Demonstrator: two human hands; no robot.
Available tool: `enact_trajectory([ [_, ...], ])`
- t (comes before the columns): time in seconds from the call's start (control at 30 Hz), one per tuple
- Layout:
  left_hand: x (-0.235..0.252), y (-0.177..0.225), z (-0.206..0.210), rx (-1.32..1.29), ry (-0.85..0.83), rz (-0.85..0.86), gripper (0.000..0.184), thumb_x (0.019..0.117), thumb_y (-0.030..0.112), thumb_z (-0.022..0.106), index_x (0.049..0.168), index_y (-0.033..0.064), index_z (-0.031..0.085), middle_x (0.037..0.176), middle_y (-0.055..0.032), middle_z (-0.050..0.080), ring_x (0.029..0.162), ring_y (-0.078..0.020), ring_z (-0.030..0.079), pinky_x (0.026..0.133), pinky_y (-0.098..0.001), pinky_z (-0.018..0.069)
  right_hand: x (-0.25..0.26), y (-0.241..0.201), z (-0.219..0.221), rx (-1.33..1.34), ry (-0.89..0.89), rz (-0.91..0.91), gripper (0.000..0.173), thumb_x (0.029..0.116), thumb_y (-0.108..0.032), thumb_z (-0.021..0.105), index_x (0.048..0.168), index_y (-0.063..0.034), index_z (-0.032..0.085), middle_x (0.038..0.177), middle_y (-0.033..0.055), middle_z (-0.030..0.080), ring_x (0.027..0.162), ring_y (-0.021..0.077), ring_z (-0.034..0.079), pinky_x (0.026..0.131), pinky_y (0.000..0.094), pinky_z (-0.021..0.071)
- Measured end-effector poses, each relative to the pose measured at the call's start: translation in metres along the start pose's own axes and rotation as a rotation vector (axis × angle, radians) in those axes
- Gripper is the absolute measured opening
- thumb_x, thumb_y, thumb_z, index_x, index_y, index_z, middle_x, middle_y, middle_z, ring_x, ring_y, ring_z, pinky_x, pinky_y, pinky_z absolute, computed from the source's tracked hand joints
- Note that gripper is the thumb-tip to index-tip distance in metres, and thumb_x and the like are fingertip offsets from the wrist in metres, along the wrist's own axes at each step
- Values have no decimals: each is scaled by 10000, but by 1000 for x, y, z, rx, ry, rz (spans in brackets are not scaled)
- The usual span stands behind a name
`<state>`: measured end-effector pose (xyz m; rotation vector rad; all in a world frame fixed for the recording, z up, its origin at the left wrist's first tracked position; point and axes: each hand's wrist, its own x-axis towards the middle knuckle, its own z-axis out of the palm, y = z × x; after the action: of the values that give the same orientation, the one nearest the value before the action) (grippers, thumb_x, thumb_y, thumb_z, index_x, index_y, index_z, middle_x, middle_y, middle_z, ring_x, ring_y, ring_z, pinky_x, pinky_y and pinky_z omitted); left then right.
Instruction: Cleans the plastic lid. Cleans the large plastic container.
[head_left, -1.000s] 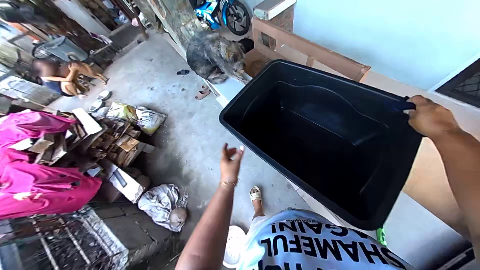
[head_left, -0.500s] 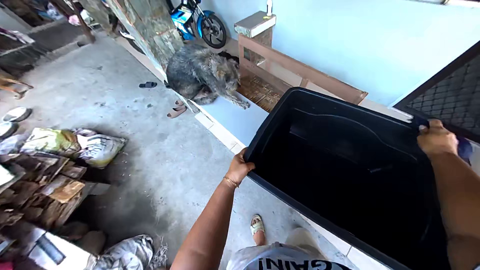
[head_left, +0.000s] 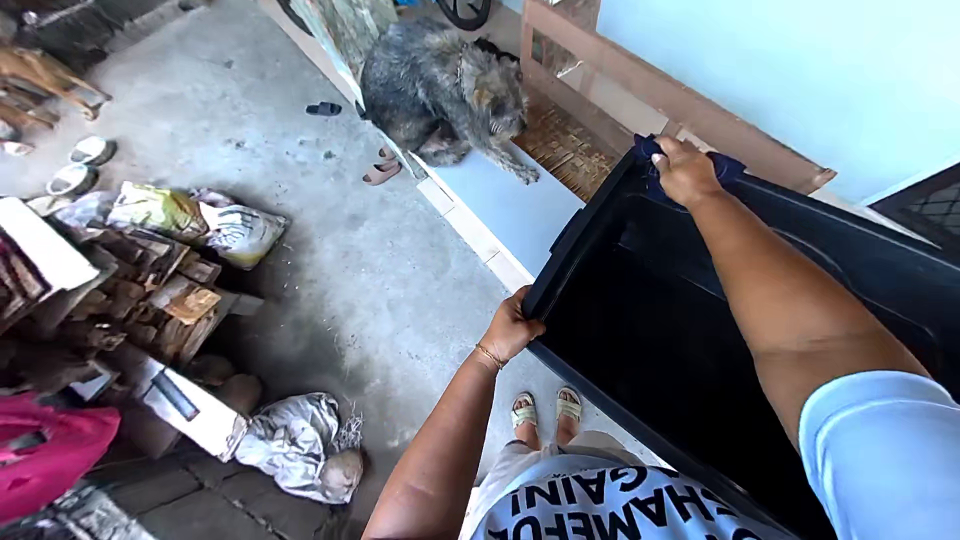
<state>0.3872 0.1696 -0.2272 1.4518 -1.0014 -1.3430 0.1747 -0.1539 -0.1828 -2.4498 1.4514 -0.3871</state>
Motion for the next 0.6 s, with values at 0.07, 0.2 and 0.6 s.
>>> enact_trajectory([
  [0.07, 1, -3, 1, -53, -6, -1, 471, 843, -53, 670, 1303, -54, 570, 1131, -110, 714, 1013, -105, 701, 930, -300, 585, 2, -17, 14, 81, -27, -120, 423, 1106, -171, 383, 1475, 0, 499, 1557, 232, 454, 1492, 413, 357, 1251, 564, 213],
  [0.2, 4, -18, 10, -231, 151, 65, 292, 1044, 124, 521, 1267, -45, 606, 1051, -94, 724, 947, -110, 708, 902, -319, 593, -36, -61, 41, 189, -42, -369, 374, 1076, -130, 413, 1346, 45, 604, 1431, 239, 576, 1430, 383, 458, 1278, 530, 172],
  [0.6, 35, -26, 27, -500, 263, 185, 910, 983, 725, 20, 1658, 116, 51, 1676, -130, 281, 1485, -210, 387, 1176, -406, 364, -235, -169, 42, 325, -248, -464, 343, 1088, -149, 437, 1308, 9, 646, 1462, 136, 594, 1419, 272, 507, 1195, 410, 385],
])
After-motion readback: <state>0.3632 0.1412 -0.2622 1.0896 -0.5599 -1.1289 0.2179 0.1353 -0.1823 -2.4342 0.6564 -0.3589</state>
